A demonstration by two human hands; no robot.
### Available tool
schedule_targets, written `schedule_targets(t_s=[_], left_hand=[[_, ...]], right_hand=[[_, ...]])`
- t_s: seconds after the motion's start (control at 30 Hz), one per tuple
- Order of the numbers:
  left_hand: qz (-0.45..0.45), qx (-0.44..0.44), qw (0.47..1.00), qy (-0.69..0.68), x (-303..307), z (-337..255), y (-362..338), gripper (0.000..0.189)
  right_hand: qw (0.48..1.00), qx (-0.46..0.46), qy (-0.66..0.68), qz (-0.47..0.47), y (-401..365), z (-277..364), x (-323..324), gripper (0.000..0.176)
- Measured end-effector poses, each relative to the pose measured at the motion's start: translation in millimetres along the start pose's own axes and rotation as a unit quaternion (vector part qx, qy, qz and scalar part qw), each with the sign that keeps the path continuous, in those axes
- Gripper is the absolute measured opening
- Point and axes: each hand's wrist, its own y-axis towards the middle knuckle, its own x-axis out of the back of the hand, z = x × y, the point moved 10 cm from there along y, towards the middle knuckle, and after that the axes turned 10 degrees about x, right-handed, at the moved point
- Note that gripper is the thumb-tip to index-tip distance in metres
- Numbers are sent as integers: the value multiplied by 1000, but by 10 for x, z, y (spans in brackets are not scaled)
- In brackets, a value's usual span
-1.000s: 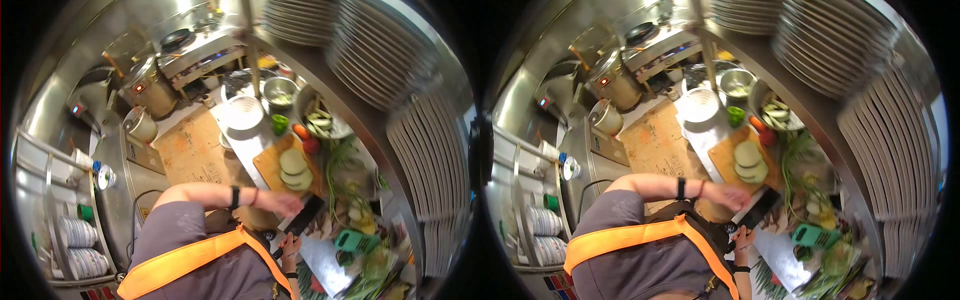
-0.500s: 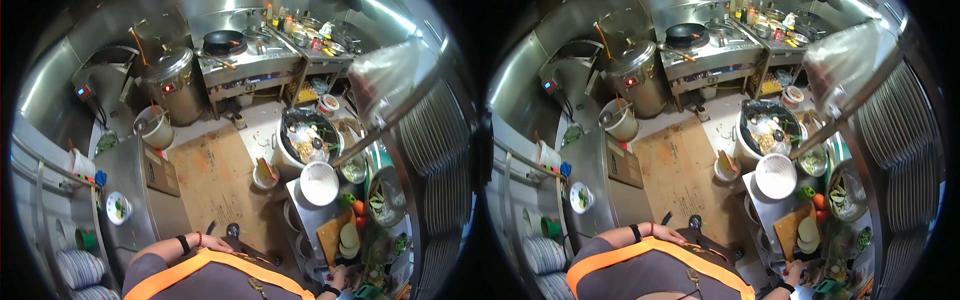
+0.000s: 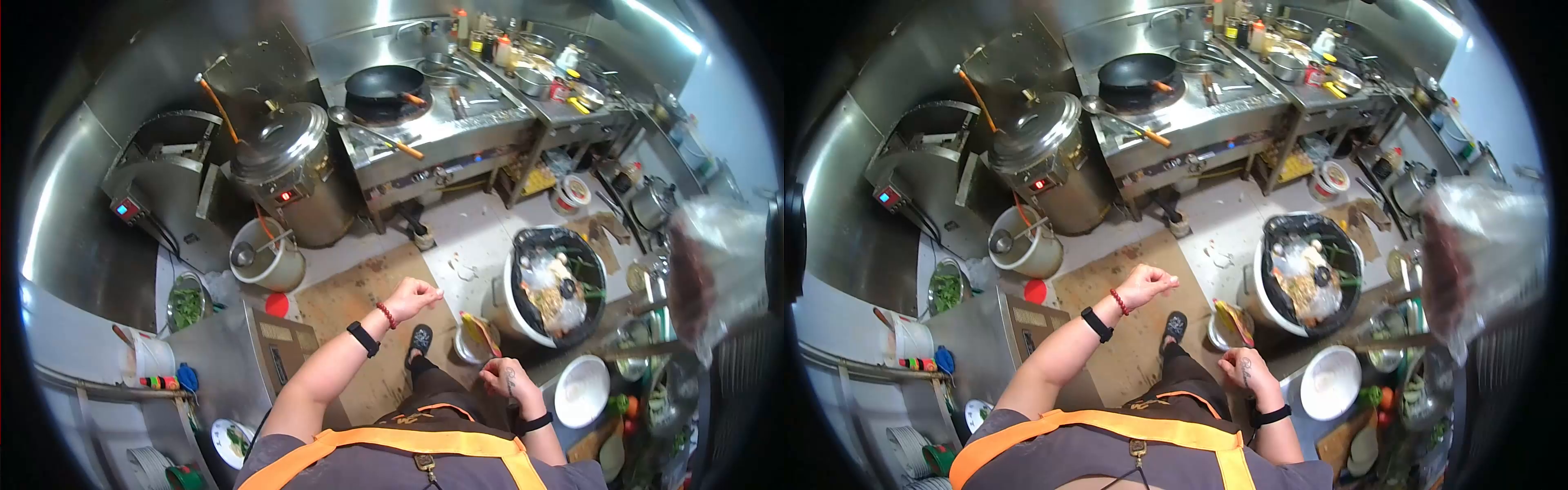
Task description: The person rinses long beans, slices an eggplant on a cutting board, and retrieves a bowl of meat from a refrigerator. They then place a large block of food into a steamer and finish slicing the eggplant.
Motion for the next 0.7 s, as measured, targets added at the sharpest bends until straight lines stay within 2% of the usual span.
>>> schedule_targets(t_s=[0.03,0.07,0.1,0.13,0.17,0.2,0.27,0.33,0.4,0.43,0.5,0.57,0.63,0.67,0.7], left_hand=[[-6,42,998,49,221,-79,156,28],[-33,63,994,79,532,-26,391,30],[-48,48,998,10,818,115,732,28],[-58,41,996,-58,1084,412,1060,27],[-66,33,989,-127,1302,555,1248,26],[-101,75,990,-68,1513,435,1239,26],[-92,97,978,-158,1755,451,1397,27],[-77,108,966,-222,1931,493,1562,29],[-60,110,951,-283,2019,669,1784,27],[-64,138,941,-303,2031,758,1877,23],[-69,209,920,-324,2058,887,2077,24],[-63,199,911,-355,2170,896,2275,25],[-29,178,913,-366,2303,556,2663,28],[-21,161,921,-354,2423,356,2791,29],[-24,143,924,-353,2535,264,2902,29]], right_hand=[[999,-29,28,7,291,162,135,18],[998,47,-41,-28,681,238,296,17],[985,120,-105,-63,1058,266,370,16],[966,147,-191,-95,1431,312,436,14],[974,136,-139,-114,1721,538,608,16],[979,143,-85,-118,2018,817,785,21],[963,227,-26,-146,2678,1184,1023,28],[952,267,9,-151,3342,1503,1260,32],[926,317,-50,-200,3920,1786,1531,34],[923,322,-32,-209,4248,1826,1615,36],[893,341,-33,-292,4824,1820,1801,33],[933,239,-75,-258,5410,1817,1966,30],[941,165,-184,-231,6056,1581,1892,28],[951,97,-159,-248,6328,1359,1873,29],[948,88,-213,-219,6501,1248,1754,29]])
